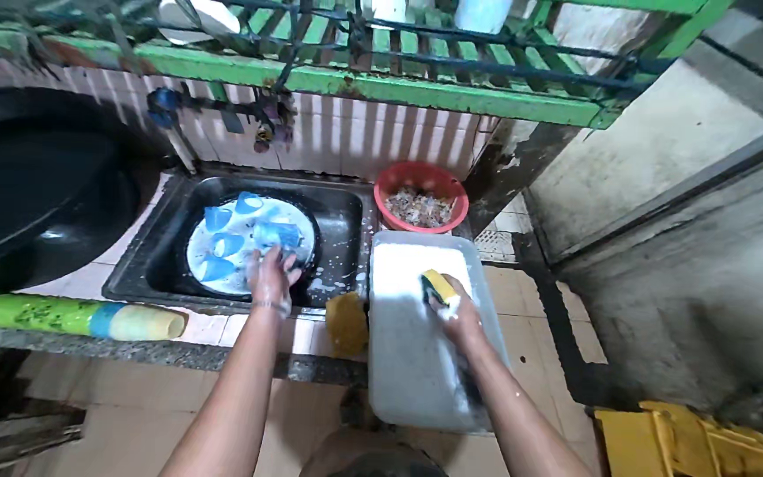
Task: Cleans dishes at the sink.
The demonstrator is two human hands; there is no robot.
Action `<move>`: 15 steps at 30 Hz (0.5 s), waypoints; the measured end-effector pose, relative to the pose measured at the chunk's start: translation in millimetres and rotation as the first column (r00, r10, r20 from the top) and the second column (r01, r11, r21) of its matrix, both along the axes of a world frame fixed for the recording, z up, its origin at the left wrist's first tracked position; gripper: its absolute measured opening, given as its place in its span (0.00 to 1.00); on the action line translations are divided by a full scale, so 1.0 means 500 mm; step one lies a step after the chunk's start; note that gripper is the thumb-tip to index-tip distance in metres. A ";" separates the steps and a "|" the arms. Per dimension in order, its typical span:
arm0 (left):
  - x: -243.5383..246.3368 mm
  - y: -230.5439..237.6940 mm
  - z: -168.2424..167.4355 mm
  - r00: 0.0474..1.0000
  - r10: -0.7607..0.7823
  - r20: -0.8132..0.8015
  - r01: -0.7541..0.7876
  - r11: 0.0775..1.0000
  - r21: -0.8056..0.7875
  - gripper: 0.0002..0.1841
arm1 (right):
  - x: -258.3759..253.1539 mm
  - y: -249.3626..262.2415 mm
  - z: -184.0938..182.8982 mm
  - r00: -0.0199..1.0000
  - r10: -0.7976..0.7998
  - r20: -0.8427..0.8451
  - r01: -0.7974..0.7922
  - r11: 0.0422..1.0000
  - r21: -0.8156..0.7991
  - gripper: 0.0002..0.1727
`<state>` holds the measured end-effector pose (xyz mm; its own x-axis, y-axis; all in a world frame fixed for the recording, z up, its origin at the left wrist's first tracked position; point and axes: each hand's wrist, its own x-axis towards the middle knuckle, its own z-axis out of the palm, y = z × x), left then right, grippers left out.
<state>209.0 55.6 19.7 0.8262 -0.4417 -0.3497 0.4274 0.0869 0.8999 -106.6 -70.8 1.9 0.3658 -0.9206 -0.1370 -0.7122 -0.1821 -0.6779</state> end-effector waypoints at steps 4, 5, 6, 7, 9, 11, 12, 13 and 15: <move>0.000 0.184 -0.041 0.992 0.043 0.118 -0.061 0.986 0.154 0.25 | -0.024 0.005 -0.004 0.918 0.207 -0.339 -0.229 0.973 -0.026 0.53; 0.015 0.228 -0.054 0.987 0.085 0.133 -0.107 0.979 0.171 0.21 | -0.022 0.007 0.001 0.888 0.251 -0.386 -0.258 0.966 0.034 0.52; 0.036 0.271 -0.060 0.981 0.119 0.152 -0.146 0.972 0.182 0.18 | -0.017 0.010 0.003 0.874 0.272 -0.403 -0.271 0.961 0.062 0.50; 0.062 0.311 -0.062 0.973 0.153 0.174 -0.186 0.965 0.187 0.16 | -0.011 0.012 0.003 0.883 0.265 -0.387 -0.268 0.962 0.048 0.46; 0.121 0.379 -0.054 0.953 0.211 0.216 -0.251 0.951 0.178 0.13 | 0.003 0.027 0.012 0.948 0.191 -0.254 -0.215 0.974 -0.069 0.39; 0.187 0.428 -0.037 0.935 0.246 0.254 -0.296 0.938 0.179 0.13 | 0.047 0.068 0.048 0.988 0.118 -0.100 -0.135 0.973 -0.185 0.31; 0.226 0.450 -0.030 0.927 0.260 0.269 -0.314 0.932 0.182 0.14 | 0.083 0.096 0.067 0.992 0.118 -0.033 -0.122 0.961 -0.247 0.26; 0.269 0.474 -0.022 0.918 0.270 0.290 -0.331 0.925 0.187 0.15 | 0.127 0.129 0.082 0.989 0.148 0.018 -0.136 0.946 -0.293 0.23; 0.369 0.531 -0.014 0.889 0.276 0.364 -0.369 0.904 0.216 0.16 | 0.239 0.207 0.092 0.961 0.263 0.091 -0.218 0.914 -0.341 0.21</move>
<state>393.7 321.1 12.6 0.9922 -0.0573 -0.1111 0.1052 -0.0970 0.9897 13.2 33.0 47.8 0.5757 -0.7878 0.2192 -0.5274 -0.5626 -0.6367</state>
